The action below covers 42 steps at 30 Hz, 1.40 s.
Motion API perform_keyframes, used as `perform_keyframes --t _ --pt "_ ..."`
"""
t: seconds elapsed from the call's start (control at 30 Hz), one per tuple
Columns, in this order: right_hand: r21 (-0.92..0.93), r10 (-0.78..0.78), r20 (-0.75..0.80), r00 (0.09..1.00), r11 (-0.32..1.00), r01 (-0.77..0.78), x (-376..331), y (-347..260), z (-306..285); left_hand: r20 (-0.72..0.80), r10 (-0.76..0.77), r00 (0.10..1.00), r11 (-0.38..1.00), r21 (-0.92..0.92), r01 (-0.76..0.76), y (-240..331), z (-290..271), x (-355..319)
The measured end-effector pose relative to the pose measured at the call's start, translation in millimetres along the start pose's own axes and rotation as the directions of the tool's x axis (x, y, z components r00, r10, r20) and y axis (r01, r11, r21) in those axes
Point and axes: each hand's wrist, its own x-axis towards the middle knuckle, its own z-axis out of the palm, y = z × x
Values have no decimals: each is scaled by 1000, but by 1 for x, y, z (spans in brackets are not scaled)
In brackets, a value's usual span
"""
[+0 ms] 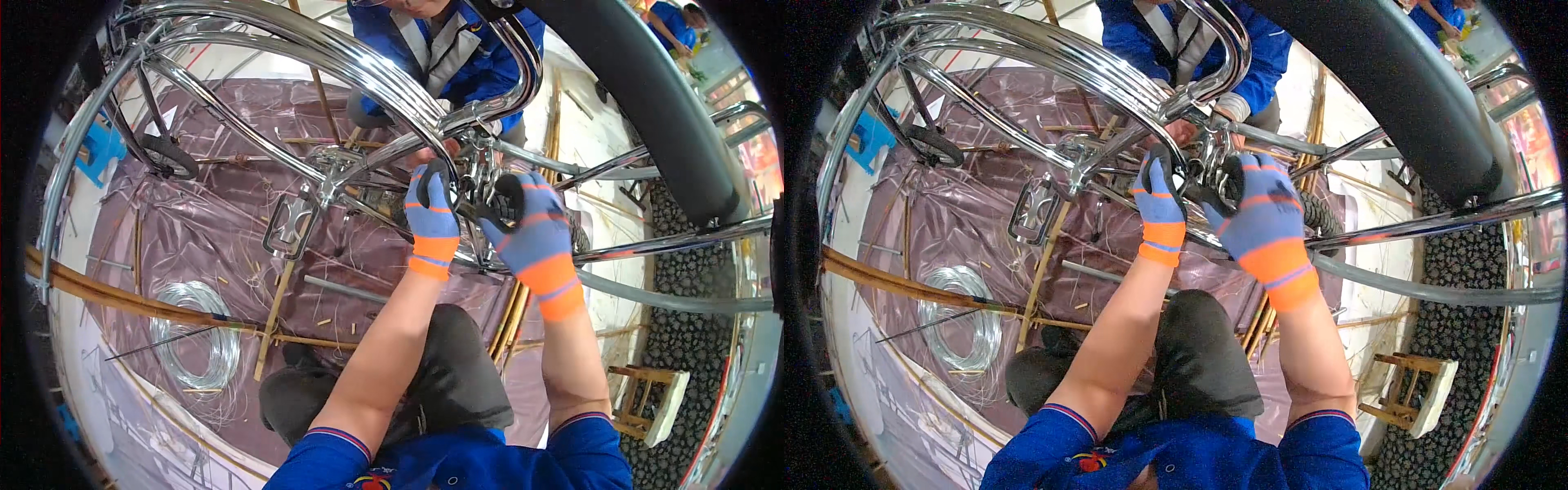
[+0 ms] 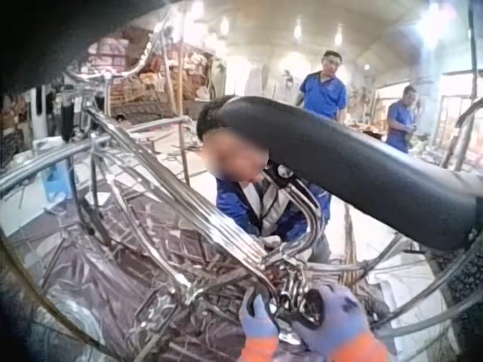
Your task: The person assists in assembling a metal bicycle frame by securing components near the wheel with pliers, and then helps turn the bicycle upright.
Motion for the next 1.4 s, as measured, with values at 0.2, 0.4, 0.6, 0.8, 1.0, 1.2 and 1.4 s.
perform_keyframes --t 0.2,0.4,0.6,0.8,1.0,1.2,1.4 --pt "-64 186 334 924 983 -174 35 4 6 -1 52 999 971 233 -50 1 -3 -4" --pt "-164 169 396 903 980 -112 44 2 12 9 122 993 923 366 -116 7 -8 -3" --pt "421 186 352 917 844 -333 27 25 32 -3 13 1000 990 138 -13 11 6 1" --pt "512 207 171 963 817 -266 9 32 49 42 137 990 989 43 -139 -12 5 7" --pt "707 249 188 950 637 -306 9 27 37 76 90 993 994 -63 -86 -13 8 8" --pt "674 402 184 897 613 -413 21 24 41 86 3 996 991 -137 9 -5 5 6" --pt "528 370 109 923 765 -369 28 24 51 87 111 990 994 1 -112 -15 -1 11"
